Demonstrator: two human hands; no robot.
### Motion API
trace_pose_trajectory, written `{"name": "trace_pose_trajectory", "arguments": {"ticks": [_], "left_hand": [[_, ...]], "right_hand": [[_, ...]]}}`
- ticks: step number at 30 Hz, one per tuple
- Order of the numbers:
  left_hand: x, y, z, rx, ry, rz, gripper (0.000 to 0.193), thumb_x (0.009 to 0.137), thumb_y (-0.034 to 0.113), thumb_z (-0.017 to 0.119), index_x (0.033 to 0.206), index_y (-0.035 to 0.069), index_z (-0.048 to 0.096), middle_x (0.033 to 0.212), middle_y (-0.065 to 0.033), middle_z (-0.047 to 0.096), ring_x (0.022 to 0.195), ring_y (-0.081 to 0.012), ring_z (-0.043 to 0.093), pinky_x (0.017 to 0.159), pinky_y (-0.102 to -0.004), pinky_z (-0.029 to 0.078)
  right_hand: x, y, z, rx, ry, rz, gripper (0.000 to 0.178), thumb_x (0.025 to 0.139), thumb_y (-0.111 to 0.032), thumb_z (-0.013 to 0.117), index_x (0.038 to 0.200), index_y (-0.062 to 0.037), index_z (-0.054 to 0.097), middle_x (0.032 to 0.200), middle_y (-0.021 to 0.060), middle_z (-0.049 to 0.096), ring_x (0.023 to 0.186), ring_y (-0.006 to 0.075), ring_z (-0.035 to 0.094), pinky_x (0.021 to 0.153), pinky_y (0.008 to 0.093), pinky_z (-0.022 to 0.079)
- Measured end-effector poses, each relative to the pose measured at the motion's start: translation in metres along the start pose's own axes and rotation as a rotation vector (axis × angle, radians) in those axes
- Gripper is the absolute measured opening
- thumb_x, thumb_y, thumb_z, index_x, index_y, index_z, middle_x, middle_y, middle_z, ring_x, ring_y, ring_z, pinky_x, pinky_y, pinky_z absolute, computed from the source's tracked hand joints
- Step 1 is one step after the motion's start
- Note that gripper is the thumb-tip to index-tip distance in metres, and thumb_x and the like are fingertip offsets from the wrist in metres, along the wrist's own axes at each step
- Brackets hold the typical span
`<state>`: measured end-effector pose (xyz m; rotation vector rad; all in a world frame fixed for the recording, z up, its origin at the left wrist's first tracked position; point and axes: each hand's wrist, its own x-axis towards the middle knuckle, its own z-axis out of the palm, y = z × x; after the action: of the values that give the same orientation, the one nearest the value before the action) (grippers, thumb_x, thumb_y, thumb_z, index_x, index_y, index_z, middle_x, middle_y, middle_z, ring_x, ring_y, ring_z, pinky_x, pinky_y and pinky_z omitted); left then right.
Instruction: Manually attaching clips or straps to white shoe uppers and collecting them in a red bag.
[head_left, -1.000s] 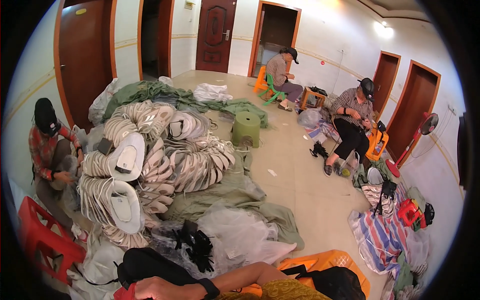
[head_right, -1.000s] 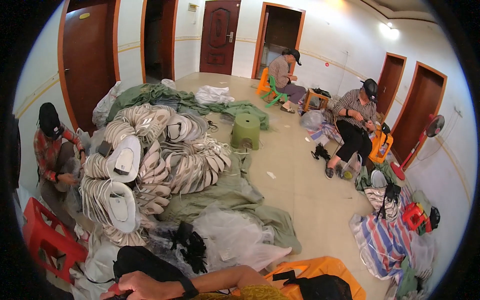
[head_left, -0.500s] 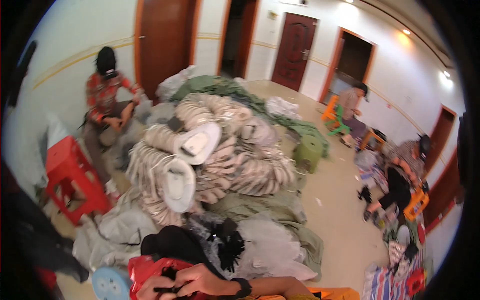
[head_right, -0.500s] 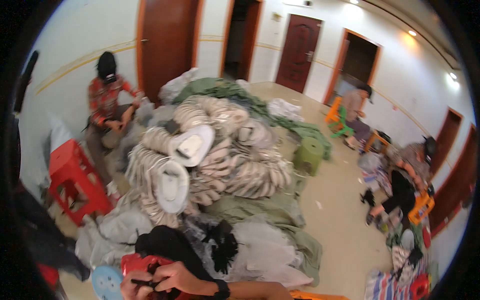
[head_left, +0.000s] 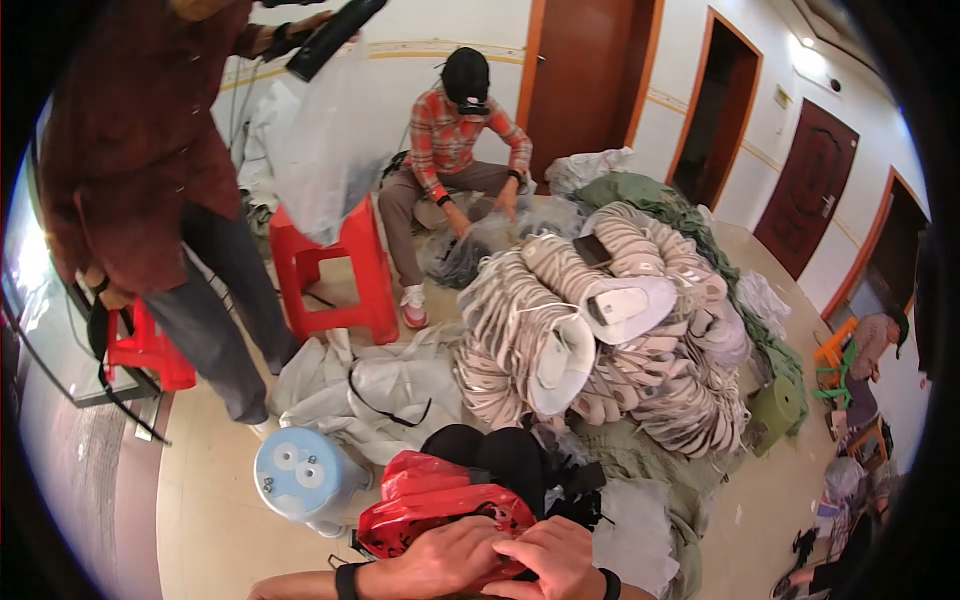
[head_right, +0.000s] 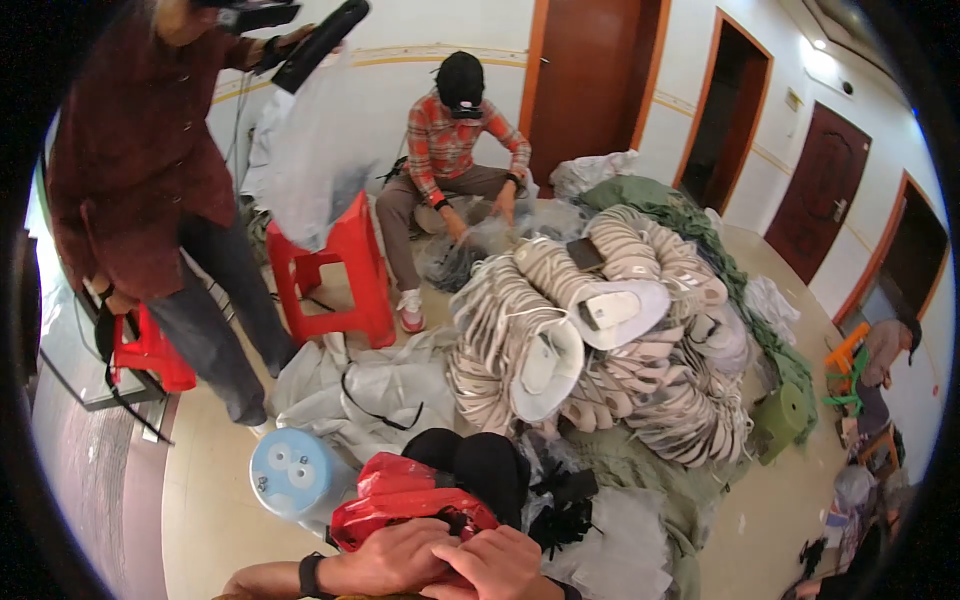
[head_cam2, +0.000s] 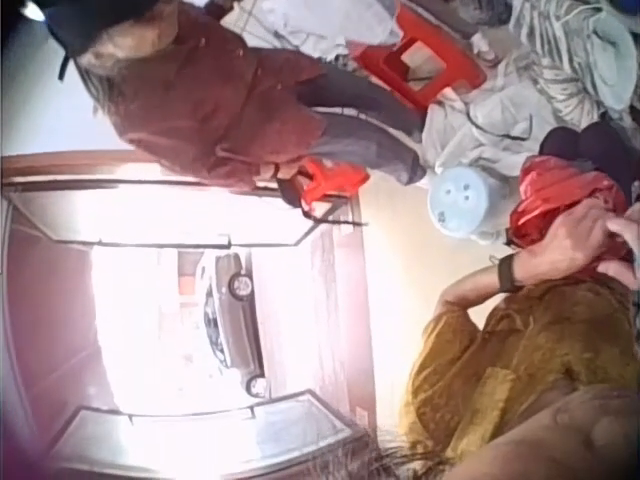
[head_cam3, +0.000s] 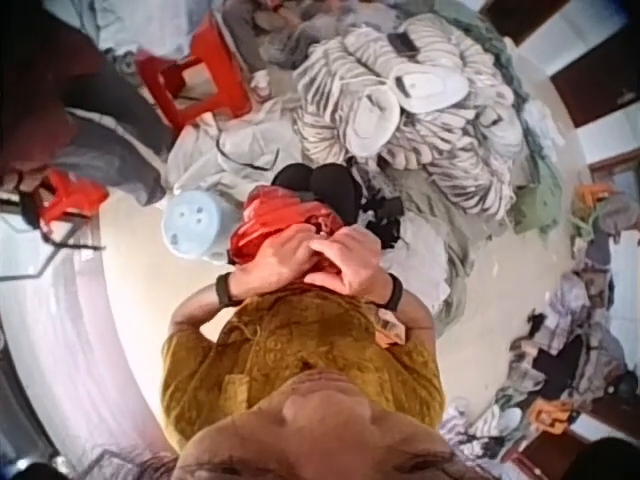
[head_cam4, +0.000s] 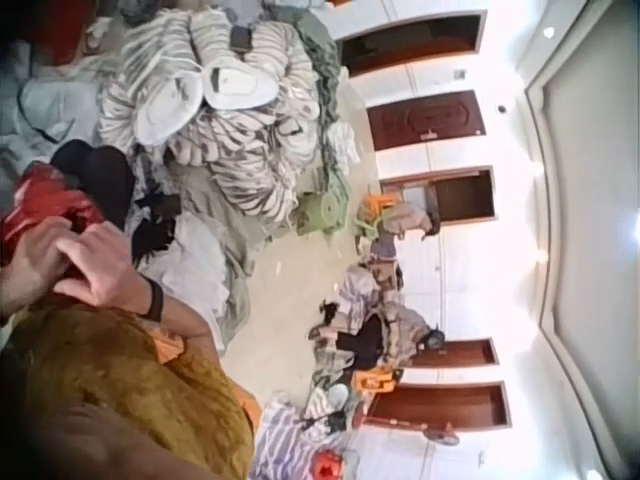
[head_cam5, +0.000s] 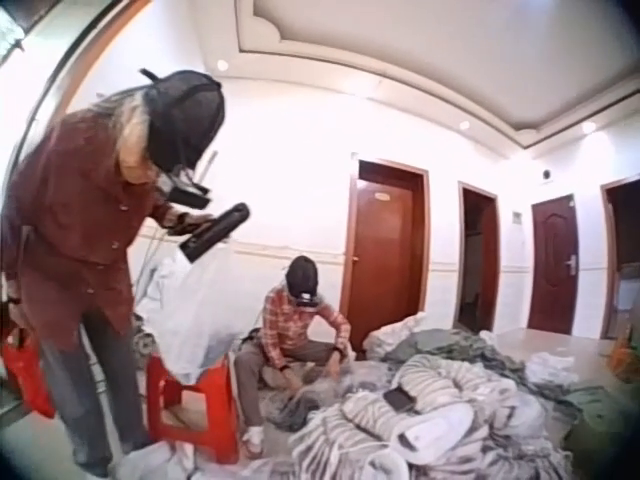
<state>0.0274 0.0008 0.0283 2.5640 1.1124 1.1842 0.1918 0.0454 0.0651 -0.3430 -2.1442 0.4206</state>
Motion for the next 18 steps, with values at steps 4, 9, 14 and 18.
{"name": "trace_pose_trajectory", "arguments": {"ticks": [4, 9, 14, 18], "left_hand": [[-0.005, 0.004, 0.007, 0.124, -0.026, 0.009, 0.029, 0.067, 0.007, 0.060, 0.093, -0.004, 0.051, 0.086, -0.0142, 0.055, 0.082, -0.0289, 0.055, 0.069, -0.0350, 0.047], [-0.018, -0.013, 0.008, 0.201, -0.030, 0.013, 0.039, 0.066, 0.014, 0.054, 0.099, -0.006, 0.049, 0.098, -0.0146, 0.054, 0.092, -0.0269, 0.054, 0.074, -0.0319, 0.048], [-0.022, -0.007, 0.001, 0.099, -0.046, -0.033, 0.034, 0.067, 0.011, 0.055, 0.095, -0.006, 0.050, 0.089, -0.0143, 0.054, 0.086, -0.0259, 0.056, 0.071, -0.0314, 0.049], [-0.039, -0.003, 0.012, 0.070, -0.117, -0.087, 0.032, 0.066, 0.013, 0.054, 0.092, -0.006, 0.050, 0.083, -0.0134, 0.053, 0.080, -0.0250, 0.056, 0.068, -0.0312, 0.048]], "right_hand": [[-0.003, 0.004, 0.008, -0.026, 0.060, -0.070, 0.016, 0.067, -0.012, 0.070, 0.073, -0.0008, 0.060, 0.061, 0.0094, 0.054, 0.050, 0.0196, 0.053, 0.047, 0.0281, 0.044], [-0.002, 0.007, 0.010, 0.086, -0.018, 0.079, 0.010, 0.066, -0.007, 0.066, 0.069, 0.0000, 0.059, 0.060, 0.0104, 0.054, 0.050, 0.0215, 0.053, 0.047, 0.0300, 0.043], [-0.015, 0.015, 0.016, 0.049, -0.227, 0.307, 0.017, 0.055, -0.007, 0.072, 0.063, -0.0035, 0.057, 0.052, 0.0071, 0.052, 0.044, 0.0183, 0.052, 0.042, 0.0265, 0.039], [-0.021, 0.020, 0.020, 0.119, -0.293, 0.353, 0.018, 0.055, -0.008, 0.072, 0.063, -0.0027, 0.057, 0.052, 0.0072, 0.052, 0.043, 0.0186, 0.051, 0.042, 0.0271, 0.039]]}}
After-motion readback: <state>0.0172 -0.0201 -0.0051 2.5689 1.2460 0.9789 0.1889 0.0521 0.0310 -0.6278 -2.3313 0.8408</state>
